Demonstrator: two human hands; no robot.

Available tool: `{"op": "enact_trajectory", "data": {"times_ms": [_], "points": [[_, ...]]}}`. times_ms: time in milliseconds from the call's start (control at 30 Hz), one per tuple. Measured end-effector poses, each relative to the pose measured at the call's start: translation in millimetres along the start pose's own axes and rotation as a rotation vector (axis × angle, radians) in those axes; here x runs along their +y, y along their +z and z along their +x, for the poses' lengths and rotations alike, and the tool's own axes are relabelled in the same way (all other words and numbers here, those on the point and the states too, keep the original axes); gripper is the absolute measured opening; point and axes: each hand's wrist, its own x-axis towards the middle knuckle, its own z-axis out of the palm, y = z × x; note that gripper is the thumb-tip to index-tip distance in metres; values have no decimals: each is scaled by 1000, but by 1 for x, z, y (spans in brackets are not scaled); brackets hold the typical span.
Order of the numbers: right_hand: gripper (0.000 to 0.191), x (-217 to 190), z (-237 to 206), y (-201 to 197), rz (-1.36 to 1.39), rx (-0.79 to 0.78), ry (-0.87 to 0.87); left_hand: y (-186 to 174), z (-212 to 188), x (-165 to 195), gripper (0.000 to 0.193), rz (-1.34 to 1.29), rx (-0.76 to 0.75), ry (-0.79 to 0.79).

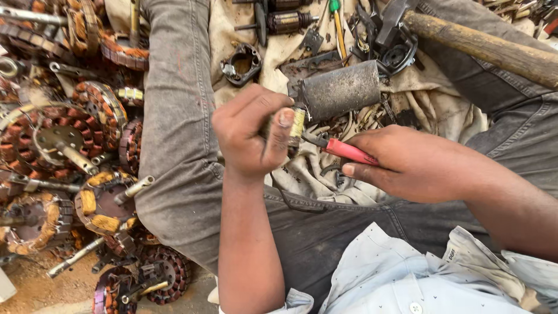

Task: The person sits on the ground among scrap electric motors and dismantles them to recover copper windings. They strike a motor with a hammer, use red-handled pliers to pull and cut wiring from the motor body, and separate extracted copper coils from the housings.

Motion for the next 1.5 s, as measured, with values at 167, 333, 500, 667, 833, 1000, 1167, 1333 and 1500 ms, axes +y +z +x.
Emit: {"op": "enact_trajectory", "data": {"times_ms": [167, 333, 500, 667, 833, 1000, 1167, 1333, 1500], "points": [[43, -11, 6, 30, -78, 270, -184, -8, 4, -5, 43, -82, 28, -4], [44, 2, 11, 50, -58, 333, -177, -15, 0, -8, 48, -58, -60, 16], [43, 13, 23, 63, 155, 379, -315, -3, -7, -21, 57, -140, 79, -54], [25, 11, 28, 74, 439, 448, -508, 21, -24, -37, 57, -781, 378, -317], [18, 2, 4, 75, 734, 272, -965, 31, -30, -52, 55, -984, 554, -638], [24, -1, -14, 65, 597, 478, -490, 33, -28, -53, 59, -1008, 467, -558], [17, 5, -10, 56, 405, 344, -187, 34, -28, -44, 59, -945, 437, -554], [16, 5, -7, 41, 397, 189, -137, 30, -21, -41, 62, -749, 364, -438], [24, 15, -8, 27, 340, -46, -22, 28, -22, -38, 63, -828, 273, -418]]}}
